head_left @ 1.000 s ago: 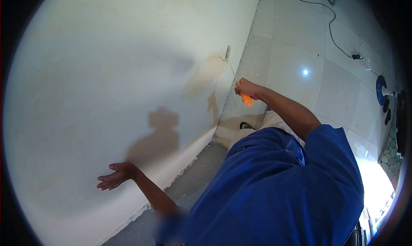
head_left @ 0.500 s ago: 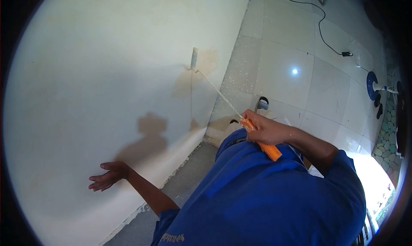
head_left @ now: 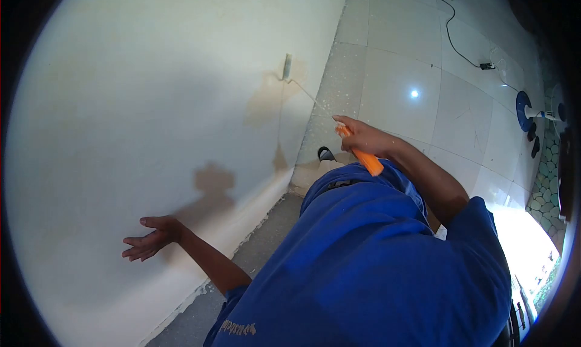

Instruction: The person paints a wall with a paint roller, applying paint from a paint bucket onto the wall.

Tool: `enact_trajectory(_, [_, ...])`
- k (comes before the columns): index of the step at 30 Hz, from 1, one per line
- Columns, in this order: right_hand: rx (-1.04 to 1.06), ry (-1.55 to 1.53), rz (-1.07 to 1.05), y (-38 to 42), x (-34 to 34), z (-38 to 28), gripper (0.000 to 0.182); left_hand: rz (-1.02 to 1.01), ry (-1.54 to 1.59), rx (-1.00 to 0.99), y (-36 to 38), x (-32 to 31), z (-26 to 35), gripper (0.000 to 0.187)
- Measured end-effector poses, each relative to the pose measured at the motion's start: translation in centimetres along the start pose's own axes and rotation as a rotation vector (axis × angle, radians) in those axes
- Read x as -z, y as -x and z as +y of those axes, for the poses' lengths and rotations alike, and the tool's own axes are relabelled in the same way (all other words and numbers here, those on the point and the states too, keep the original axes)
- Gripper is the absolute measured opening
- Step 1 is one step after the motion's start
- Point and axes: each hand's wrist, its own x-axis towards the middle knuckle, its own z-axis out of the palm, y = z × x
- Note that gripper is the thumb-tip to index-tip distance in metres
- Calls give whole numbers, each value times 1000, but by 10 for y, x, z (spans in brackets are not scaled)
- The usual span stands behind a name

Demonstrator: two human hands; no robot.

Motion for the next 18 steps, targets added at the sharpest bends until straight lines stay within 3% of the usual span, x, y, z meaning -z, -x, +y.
enact_trajectory(2, [7,-109,-17,-12,-3,-1,82,-2,18,6,-1,1,0,65])
enact_trajectory(8, [131,-34,-41,57,-22,-20,80,-28,1,0,-2,2,4,63])
enact_trajectory(11, [78,-87,-115,75,-26,-18,79,-20,12,-5,-2,1,3,63])
enact_trajectory(18, [35,20,20,24,-21,-6,80,-25,17,15,-1,2,2,63])
